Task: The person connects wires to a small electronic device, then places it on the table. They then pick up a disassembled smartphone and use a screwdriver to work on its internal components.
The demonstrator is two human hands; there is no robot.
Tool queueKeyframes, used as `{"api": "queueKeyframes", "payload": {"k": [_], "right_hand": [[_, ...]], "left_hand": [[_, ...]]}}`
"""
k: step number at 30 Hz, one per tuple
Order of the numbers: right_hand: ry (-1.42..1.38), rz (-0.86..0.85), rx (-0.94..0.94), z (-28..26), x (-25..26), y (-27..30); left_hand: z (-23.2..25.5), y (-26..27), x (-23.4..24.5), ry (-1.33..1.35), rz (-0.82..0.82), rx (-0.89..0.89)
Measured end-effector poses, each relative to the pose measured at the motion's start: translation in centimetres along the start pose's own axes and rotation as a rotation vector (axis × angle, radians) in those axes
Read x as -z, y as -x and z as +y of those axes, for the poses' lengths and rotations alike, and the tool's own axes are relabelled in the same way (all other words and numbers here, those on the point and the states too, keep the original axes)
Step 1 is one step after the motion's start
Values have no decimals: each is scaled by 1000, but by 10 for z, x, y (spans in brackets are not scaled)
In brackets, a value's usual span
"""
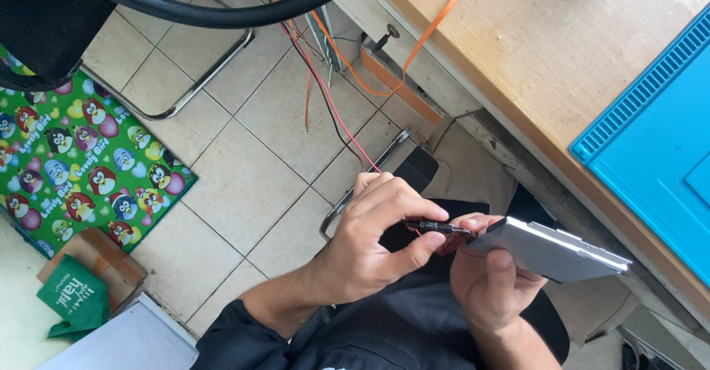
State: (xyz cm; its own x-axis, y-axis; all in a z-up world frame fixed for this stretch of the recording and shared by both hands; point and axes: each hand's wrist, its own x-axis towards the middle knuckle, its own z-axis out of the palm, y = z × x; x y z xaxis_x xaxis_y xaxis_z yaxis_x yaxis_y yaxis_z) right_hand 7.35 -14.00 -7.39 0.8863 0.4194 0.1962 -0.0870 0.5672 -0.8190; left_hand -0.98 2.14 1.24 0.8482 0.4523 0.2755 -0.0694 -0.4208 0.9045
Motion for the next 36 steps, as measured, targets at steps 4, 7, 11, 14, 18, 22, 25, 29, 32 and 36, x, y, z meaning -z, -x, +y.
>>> {"api": "queueKeyframes", "payload": {"k": [4, 7, 11, 14, 18, 22, 25, 29, 32, 36], "right_hand": [[43, -91, -21, -4, 2, -7], [113, -102, 75, 3, 15, -1], [179, -144, 128, 0, 8, -8], [233, -132, 118, -6, -2, -16], [306, -110, 42, -13, -6, -19], [309, -152, 159, -14, -4, -21], [274, -170, 146, -16, -2, -23], [332, -183, 179, -20, -6, -28], [361, -185, 190, -22, -6, -29], [363, -188, 164, -23, -2, -26]], "left_hand": [[-8, 0, -3, 125, 33, 80], [-8, 3, -5, 179, 11, 127], [-8, 7, -11, 235, 30, 158], [-6, 4, -10, 403, 32, 148], [-5, 6, -11, 536, 41, 147], [-4, 7, -7, 509, -3, 168], [-4, 8, -7, 502, -31, 171], [-3, 7, -8, 501, -39, 165], [-2, 7, -8, 475, -43, 165], [0, 7, -8, 434, -39, 155]]}}
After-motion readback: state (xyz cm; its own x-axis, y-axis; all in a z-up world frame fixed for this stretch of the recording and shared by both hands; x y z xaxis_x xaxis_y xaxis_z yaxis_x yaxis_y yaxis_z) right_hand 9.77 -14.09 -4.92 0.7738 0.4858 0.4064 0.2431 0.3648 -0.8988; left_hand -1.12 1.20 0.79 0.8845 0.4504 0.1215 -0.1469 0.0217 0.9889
